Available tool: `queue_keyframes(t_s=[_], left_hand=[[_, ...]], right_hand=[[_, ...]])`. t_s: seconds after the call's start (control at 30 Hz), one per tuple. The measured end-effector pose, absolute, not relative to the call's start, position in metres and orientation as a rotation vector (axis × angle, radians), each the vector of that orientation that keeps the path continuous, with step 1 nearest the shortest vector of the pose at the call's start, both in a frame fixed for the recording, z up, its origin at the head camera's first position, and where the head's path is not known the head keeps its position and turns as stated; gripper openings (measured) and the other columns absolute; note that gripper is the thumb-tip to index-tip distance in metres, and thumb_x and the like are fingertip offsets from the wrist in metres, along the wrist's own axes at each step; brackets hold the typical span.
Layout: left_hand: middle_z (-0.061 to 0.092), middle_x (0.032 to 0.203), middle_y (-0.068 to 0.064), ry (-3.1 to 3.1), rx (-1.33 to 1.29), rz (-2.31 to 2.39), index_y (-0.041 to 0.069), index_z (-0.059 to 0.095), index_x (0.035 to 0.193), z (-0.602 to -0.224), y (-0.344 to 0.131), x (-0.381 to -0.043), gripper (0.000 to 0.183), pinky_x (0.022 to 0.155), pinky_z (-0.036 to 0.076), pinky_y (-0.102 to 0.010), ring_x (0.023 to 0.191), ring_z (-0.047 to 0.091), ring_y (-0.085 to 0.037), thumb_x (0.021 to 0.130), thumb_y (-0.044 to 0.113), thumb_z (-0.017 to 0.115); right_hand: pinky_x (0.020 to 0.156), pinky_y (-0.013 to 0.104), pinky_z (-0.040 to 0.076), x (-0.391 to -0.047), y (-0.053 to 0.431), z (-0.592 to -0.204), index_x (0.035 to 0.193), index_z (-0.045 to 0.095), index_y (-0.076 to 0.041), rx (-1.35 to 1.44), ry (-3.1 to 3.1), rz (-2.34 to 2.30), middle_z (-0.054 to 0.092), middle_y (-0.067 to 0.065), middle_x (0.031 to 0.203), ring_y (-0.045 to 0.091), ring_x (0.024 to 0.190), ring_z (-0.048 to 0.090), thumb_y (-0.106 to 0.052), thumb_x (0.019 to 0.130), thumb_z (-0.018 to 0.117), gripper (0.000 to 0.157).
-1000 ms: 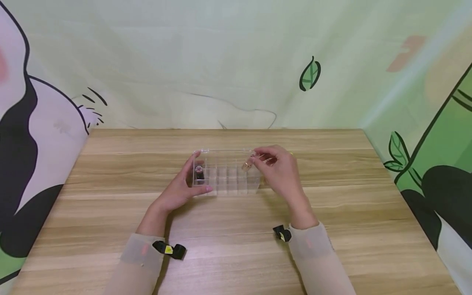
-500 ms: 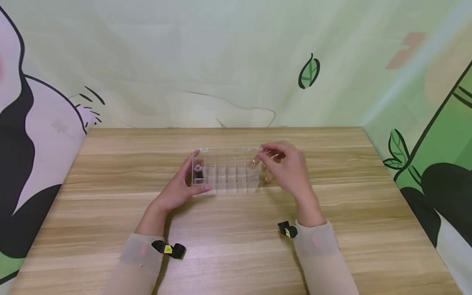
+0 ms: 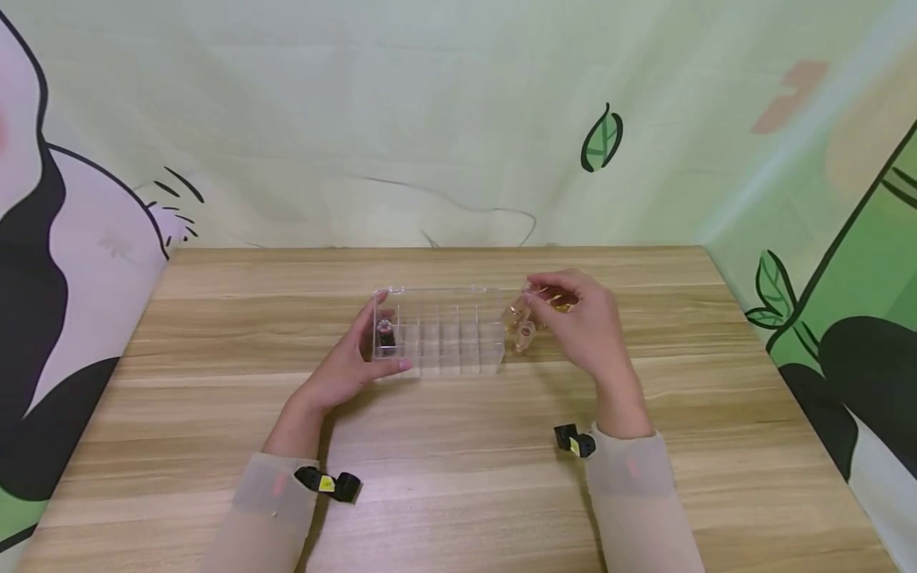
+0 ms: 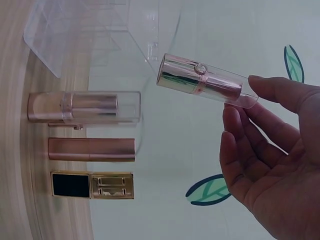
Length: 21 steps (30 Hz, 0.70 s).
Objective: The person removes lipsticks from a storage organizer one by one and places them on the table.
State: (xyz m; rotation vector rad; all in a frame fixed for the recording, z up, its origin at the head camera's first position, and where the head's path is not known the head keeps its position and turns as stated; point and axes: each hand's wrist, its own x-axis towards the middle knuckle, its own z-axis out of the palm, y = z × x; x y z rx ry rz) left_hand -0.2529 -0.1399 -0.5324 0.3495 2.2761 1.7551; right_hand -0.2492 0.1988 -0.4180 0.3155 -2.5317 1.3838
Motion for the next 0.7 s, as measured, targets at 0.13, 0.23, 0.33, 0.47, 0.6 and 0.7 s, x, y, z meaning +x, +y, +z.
queue_keyframes(t_s=[0.13,0.23,0.33,0.47,0.6,0.7], left_hand=[[0.035,0.164,-0.008,2.284,0.352,1.747,0.05,0.013,0.162,-0.533,-0.14,-0.253,0.111,0.126,0.021,-0.058,0.15,0.036,-0.033,0.084,0.027,0.088],[0.035,0.164,-0.008,2.286,0.354,1.749,0.048,0.012,0.163,-0.534,-0.14,-0.253,0.111,0.126,0.021,-0.059,0.15,0.036,-0.033,0.084,0.027,0.088],[0.035,0.164,-0.007,2.287,0.351,1.751,0.047,0.013,0.164,-0.534,-0.14,-0.253,0.111,0.126,0.02,-0.06,0.15,0.036,-0.033,0.084,0.028,0.088],[0.036,0.164,-0.007,2.284,0.344,1.751,0.046,0.013,0.163,-0.533,-0.14,-0.253,0.11,0.126,0.02,-0.06,0.151,0.036,-0.033,0.084,0.028,0.088],[0.035,0.164,-0.008,2.285,0.351,1.753,0.045,0.013,0.164,-0.533,-0.14,-0.253,0.11,0.126,0.019,-0.061,0.151,0.034,-0.034,0.085,0.027,0.087],[0.035,0.164,-0.008,2.293,0.356,1.747,0.044,0.012,0.164,-0.533,-0.14,-0.252,0.11,0.127,0.018,-0.061,0.152,0.033,-0.034,0.085,0.027,0.087]], right_hand=[[0.08,0.02,0.055,-0.249,0.204,-0.417,0.116,0.077,-0.002,0.323,-2.531,1.358,0.075,0.012,0.11,0.02,0.094,0.068,-0.01,0.093,0.077,0.023],[0.081,0.018,0.054,-0.249,0.209,-0.417,0.116,0.077,-0.003,0.318,-2.535,1.336,0.075,0.011,0.111,0.019,0.095,0.068,-0.01,0.093,0.078,0.024],[0.082,0.017,0.054,-0.249,0.214,-0.416,0.116,0.077,-0.003,0.315,-2.536,1.326,0.075,0.011,0.112,0.019,0.096,0.068,-0.01,0.093,0.078,0.024],[0.084,0.017,0.054,-0.249,0.219,-0.415,0.117,0.076,-0.002,0.316,-2.544,1.326,0.075,0.013,0.112,0.018,0.096,0.068,-0.008,0.094,0.076,0.024],[0.084,0.017,0.054,-0.249,0.226,-0.415,0.117,0.076,-0.002,0.321,-2.569,1.298,0.076,0.012,0.11,0.014,0.096,0.067,-0.01,0.095,0.075,0.023],[0.085,0.017,0.054,-0.249,0.231,-0.416,0.117,0.076,-0.002,0.326,-2.581,1.285,0.076,0.011,0.109,0.012,0.095,0.067,-0.011,0.095,0.075,0.023]])
